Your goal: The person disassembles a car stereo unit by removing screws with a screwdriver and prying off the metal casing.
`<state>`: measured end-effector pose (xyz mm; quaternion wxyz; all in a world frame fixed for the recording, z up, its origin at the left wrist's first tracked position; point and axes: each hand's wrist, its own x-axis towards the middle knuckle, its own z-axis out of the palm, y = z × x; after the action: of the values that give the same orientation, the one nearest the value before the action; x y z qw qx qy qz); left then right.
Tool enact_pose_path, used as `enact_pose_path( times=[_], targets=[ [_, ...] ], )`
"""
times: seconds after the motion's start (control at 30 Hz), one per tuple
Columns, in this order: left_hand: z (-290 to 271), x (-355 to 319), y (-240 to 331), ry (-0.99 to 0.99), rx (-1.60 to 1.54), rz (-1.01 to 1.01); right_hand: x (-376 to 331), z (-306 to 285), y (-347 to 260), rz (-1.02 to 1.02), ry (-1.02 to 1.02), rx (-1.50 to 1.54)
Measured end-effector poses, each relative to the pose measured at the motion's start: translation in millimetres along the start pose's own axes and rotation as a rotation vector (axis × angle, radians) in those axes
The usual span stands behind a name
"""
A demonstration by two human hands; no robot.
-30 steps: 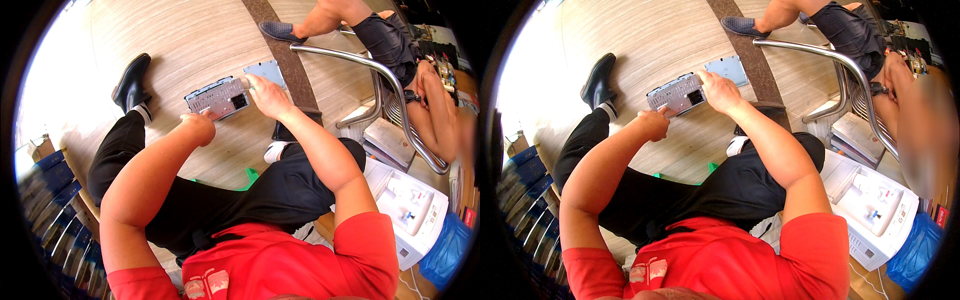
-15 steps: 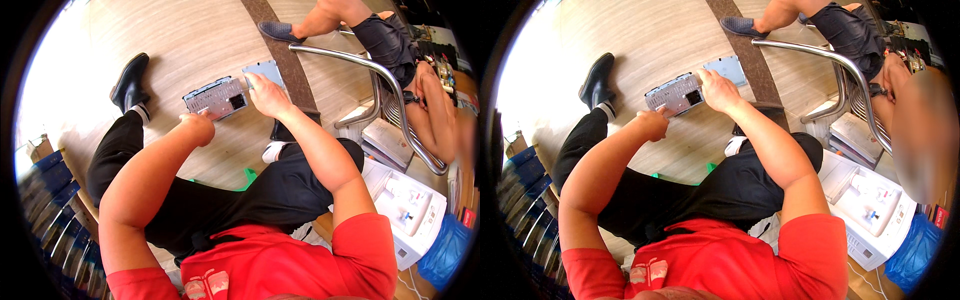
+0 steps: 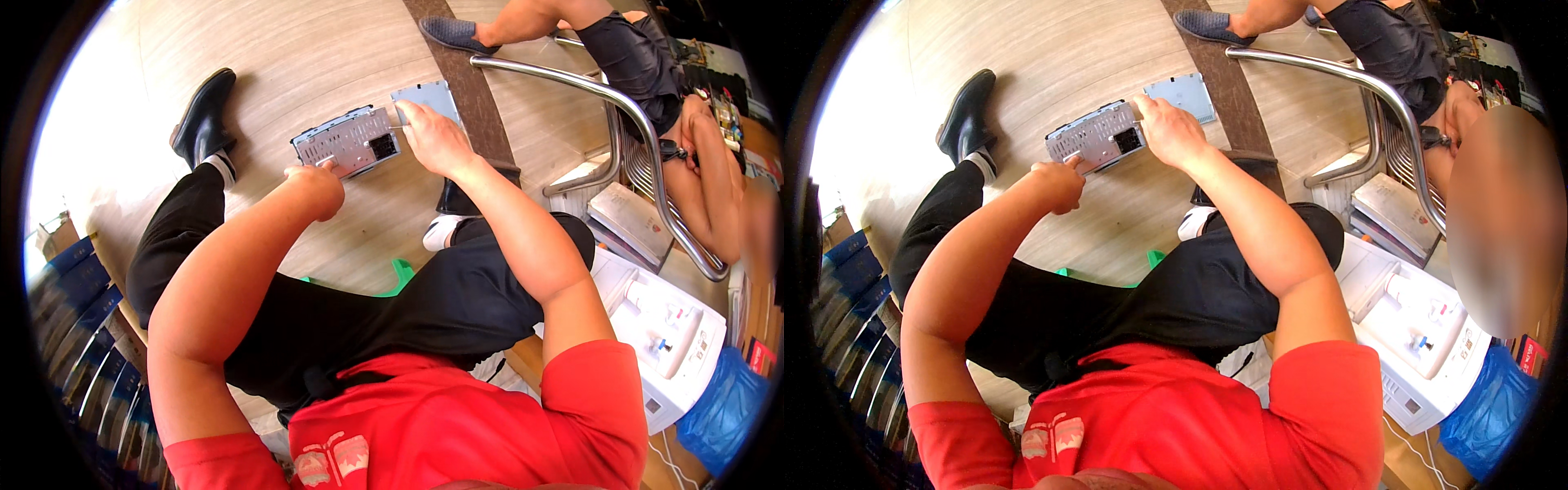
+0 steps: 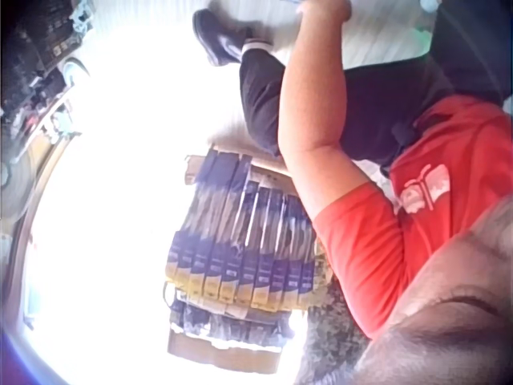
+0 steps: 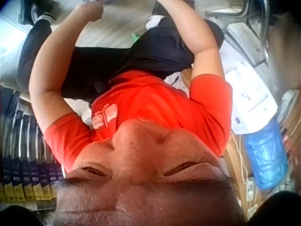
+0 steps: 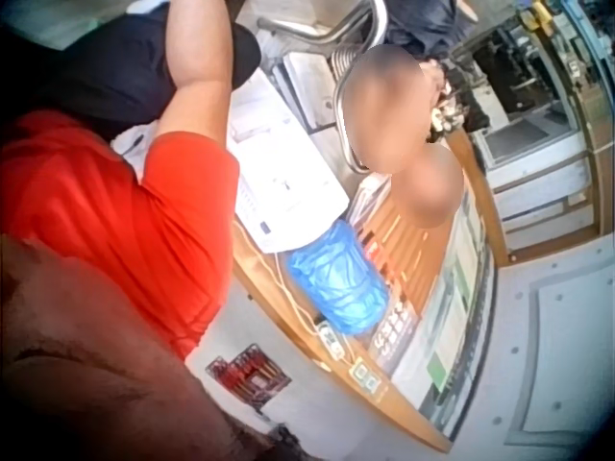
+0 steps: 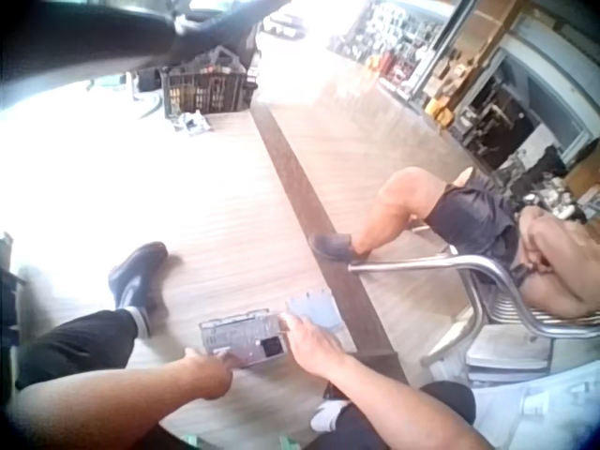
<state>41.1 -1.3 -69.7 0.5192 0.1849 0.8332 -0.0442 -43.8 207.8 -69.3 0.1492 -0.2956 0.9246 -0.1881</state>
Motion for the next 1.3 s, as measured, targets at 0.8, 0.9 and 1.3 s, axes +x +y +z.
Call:
enact_pose_path(
  times=[0.8, 0.9, 1.3],
  targets=[
    [0.5, -2.1, -1.3, 0.01, -0.021, 0.003, 3.2, -3.2, -4.0, -0.013, -0.031, 0.011],
    [-2.1, -5.2, -1.0, 0.01, -0.019, 0.008, 2.7, -2.9, -3.9, -0.012, -0.021, 0.01],
    [-4.2, -1.7, -0.3, -0.092, -0.106, -0.002, 1.5, -0.3, -0.8, -0.08, -0.012, 0.001]
  ],
)
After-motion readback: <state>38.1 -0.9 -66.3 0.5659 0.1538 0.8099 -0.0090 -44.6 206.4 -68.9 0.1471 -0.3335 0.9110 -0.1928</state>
